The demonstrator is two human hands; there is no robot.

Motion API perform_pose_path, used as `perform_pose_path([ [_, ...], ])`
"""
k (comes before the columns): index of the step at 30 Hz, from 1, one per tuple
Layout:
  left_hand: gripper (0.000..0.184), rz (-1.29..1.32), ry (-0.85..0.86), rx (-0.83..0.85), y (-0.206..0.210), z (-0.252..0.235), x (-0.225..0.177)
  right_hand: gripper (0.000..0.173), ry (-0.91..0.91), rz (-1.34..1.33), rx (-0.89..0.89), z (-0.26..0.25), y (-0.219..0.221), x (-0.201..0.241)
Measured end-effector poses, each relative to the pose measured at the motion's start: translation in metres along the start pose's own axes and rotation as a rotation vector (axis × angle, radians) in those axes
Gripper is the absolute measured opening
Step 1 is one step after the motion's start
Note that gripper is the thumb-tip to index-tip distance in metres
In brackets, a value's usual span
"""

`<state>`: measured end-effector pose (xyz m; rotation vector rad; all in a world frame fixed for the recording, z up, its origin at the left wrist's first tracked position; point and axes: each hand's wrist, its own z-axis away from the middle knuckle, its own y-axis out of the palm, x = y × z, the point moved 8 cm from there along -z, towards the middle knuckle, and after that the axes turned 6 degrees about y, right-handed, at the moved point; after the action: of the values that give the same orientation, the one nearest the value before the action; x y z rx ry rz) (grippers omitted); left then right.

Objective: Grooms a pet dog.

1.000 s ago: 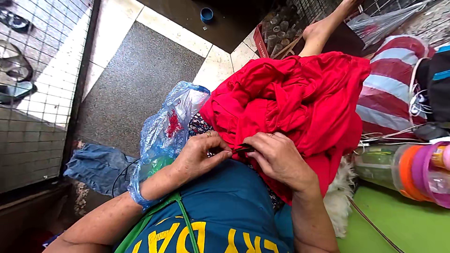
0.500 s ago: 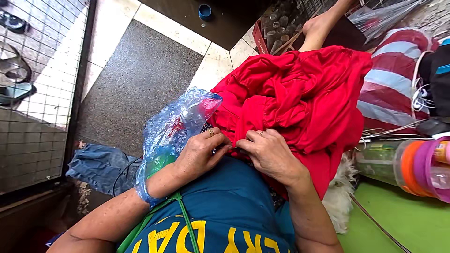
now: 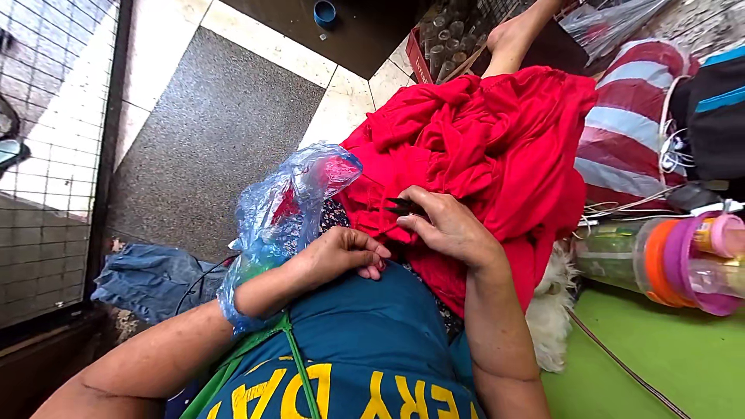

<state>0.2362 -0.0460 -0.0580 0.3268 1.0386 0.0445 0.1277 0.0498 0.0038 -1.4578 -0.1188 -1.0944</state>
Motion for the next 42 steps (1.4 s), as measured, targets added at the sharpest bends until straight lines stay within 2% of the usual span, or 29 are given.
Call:
perform_pose_path([
  [2,0.017,0.157,-0.106,0.002,0.005,-0.006,0.004,0.016,0.013,-0.015,-0.001,-0.001,0.0,-0.001],
  [6,0.021,0.363,-0.215,-0.052,0.018,-0.021,0.006,0.017,0.025,-0.011,-0.016,-0.001,0.001,-0.003],
  [9,0.024,0.369,-0.254,-0.077,0.018,-0.028,0.01,0.018,0.053,0.001,-0.022,0.001,0.002,-0.003],
  [12,0.027,0.171,-0.158,0.061,0.007,-0.01,0.005,0.018,0.057,0.002,-0.022,0.001,0.002,-0.005],
  [15,0.029,0.09,-0.095,0.052,-0.019,0.02,-0.001,0.018,0.053,0.014,-0.026,0.0,0.003,-0.004],
  [17,0.026,0.005,0.0,-0.041,-0.041,0.032,-0.006,0.018,0.049,0.017,-0.034,-0.001,0.003,-0.004],
  [18,0.022,-0.147,0.077,-0.107,-0.053,0.036,-0.011,0.018,0.046,0.013,-0.032,0.0,0.002,-0.004],
  [20,0.014,-0.707,0.253,-0.267,-0.068,0.048,-0.029,0.018,0.037,0.0,-0.029,-0.002,0.003,-0.006],
  [21,0.011,-0.92,0.338,-0.347,-0.07,0.053,-0.035,0.018,0.034,-0.003,-0.03,-0.002,0.004,-0.007],
  [22,0.008,-1.027,0.369,-0.412,-0.073,0.056,-0.038,0.018,0.037,-0.008,-0.034,-0.003,0.004,-0.008],
  [29,0.013,-1.061,0.465,-0.76,-0.108,0.09,-0.068,0.022,0.081,0.002,-0.066,-0.001,0.005,-0.015],
  [31,0.015,-1.069,0.345,-0.823,-0.123,0.097,-0.073,0.023,0.092,0.007,-0.064,-0.001,0.006,-0.017],
  [33,0.019,-1.033,0.072,-0.858,-0.149,0.096,-0.065,0.024,0.111,0.01,-0.055,0.0,0.007,-0.019],
  [37,0.024,-0.964,-0.41,-0.832,-0.208,0.088,-0.015,0.027,0.102,0.021,-0.065,0.001,0.007,-0.02],
  [40,0.021,-0.992,-0.655,-0.663,-0.221,0.085,0.037,0.027,0.083,0.024,-0.074,0.001,0.008,-0.018],
  [42,0.026,-1.03,-0.831,-0.407,-0.198,0.086,0.046,0.028,0.081,0.024,-0.073,0.002,0.008,-0.017],
])
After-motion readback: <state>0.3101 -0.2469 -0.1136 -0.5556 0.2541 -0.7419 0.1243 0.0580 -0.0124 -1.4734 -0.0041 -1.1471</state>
